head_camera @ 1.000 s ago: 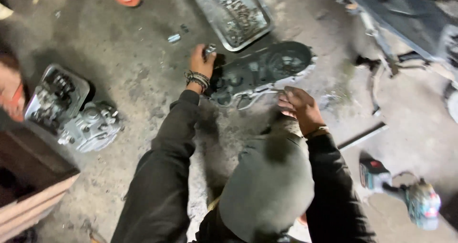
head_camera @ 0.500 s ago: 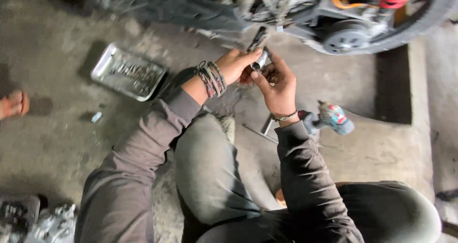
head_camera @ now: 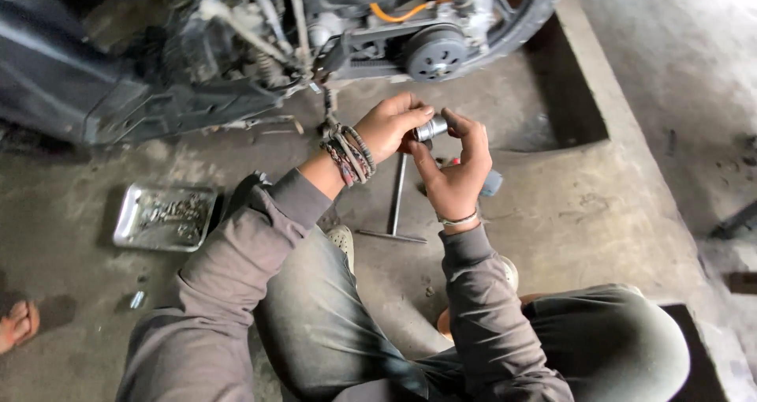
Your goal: Using an electric impact wrench to disassemble or assemble parts of a scooter's CVT transmission system while sitting on the floor.
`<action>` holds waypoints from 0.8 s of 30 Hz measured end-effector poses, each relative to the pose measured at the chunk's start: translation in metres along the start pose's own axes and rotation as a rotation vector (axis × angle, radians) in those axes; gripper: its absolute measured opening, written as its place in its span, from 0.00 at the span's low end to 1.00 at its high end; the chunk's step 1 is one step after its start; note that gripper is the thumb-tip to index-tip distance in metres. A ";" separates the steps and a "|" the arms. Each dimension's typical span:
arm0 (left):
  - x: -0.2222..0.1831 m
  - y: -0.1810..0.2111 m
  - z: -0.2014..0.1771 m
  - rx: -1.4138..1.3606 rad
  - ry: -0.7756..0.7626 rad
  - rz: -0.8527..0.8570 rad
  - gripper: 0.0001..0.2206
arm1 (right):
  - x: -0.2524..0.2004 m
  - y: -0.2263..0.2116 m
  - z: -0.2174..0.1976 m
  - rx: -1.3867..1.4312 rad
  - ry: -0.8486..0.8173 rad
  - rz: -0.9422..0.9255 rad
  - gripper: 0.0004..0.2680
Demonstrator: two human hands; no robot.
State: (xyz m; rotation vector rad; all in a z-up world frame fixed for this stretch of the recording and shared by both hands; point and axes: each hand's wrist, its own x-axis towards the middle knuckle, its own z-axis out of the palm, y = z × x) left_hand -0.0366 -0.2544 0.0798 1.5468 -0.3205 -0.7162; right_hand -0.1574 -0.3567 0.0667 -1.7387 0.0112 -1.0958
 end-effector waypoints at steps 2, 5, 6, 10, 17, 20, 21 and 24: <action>0.008 0.002 0.020 0.013 -0.009 0.040 0.12 | -0.002 0.005 -0.010 0.021 0.058 0.049 0.21; 0.023 -0.007 0.036 -0.010 0.007 0.095 0.14 | 0.004 -0.001 -0.025 0.161 0.089 0.163 0.16; 0.028 -0.012 0.039 -0.039 0.019 0.107 0.16 | 0.006 -0.006 -0.030 0.273 0.073 0.233 0.12; 0.029 -0.011 0.042 0.055 0.008 0.158 0.19 | -0.001 0.026 -0.036 0.383 0.085 0.341 0.10; 0.037 -0.031 0.036 -0.019 -0.144 0.193 0.09 | -0.010 0.050 -0.042 0.619 0.157 0.537 0.07; 0.038 -0.028 0.024 -0.062 -0.102 0.189 0.08 | -0.005 0.059 -0.053 0.515 0.114 0.570 0.09; 0.036 -0.025 0.019 -0.079 -0.073 0.202 0.08 | -0.003 0.064 -0.056 0.456 0.122 0.592 0.10; 0.035 -0.026 -0.002 -0.063 -0.011 0.282 0.08 | -0.019 0.117 -0.073 0.186 0.328 0.740 0.10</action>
